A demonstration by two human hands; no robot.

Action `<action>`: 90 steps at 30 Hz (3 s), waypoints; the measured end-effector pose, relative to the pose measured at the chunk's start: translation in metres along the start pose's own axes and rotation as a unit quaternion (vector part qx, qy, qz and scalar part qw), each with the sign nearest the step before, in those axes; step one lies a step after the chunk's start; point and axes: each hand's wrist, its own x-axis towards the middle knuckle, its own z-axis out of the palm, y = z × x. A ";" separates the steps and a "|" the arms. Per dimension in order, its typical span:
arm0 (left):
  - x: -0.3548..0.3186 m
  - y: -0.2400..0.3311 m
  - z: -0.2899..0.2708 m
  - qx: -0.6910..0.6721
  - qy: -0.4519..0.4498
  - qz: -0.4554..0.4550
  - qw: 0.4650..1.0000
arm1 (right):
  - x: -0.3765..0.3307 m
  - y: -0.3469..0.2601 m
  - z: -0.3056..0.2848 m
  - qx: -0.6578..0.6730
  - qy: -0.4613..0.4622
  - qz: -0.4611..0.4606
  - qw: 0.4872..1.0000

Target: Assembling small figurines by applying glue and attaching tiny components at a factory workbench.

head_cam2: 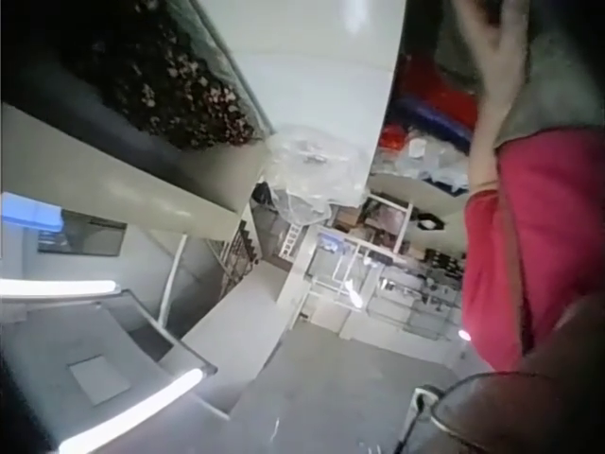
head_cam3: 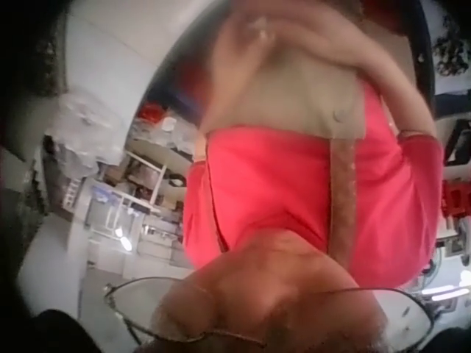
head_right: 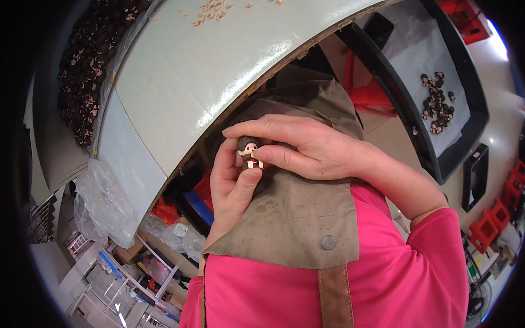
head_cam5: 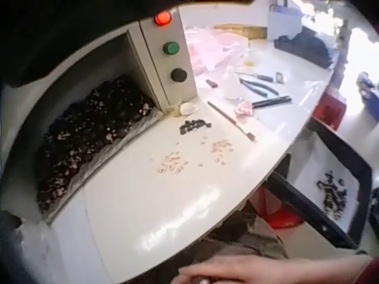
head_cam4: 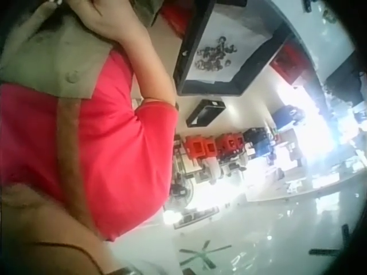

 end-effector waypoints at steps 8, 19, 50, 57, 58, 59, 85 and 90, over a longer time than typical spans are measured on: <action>-0.004 -0.003 0.002 0.047 0.004 0.078 0.996 | 0.001 0.000 0.006 0.057 -0.004 -0.027 0.998; -0.006 -0.004 -0.005 0.101 0.006 0.101 0.990 | 0.003 0.000 0.012 0.128 -0.023 0.024 0.991; 0.002 -0.002 -0.003 0.023 0.004 0.094 0.995 | 0.007 -0.006 0.008 0.082 0.013 -0.009 0.997; 0.005 0.021 -0.007 -0.025 -0.042 0.031 0.998 | 0.004 -0.043 -0.044 -0.141 0.133 -0.089 0.977; 0.006 0.026 -0.004 -0.033 -0.062 0.055 0.996 | 0.001 -0.054 -0.057 -0.160 0.181 -0.086 0.967; 0.006 0.031 -0.001 -0.040 -0.048 0.035 0.997 | -0.001 -0.061 -0.072 -0.171 0.224 -0.086 0.956; -0.022 0.032 -0.046 -0.132 -0.044 0.075 0.987 | 0.119 -0.027 -0.236 -0.320 0.391 -0.043 0.862; -0.021 0.031 -0.050 -0.119 -0.003 0.064 0.991 | 0.071 -0.064 -0.133 -0.295 0.341 -0.017 0.892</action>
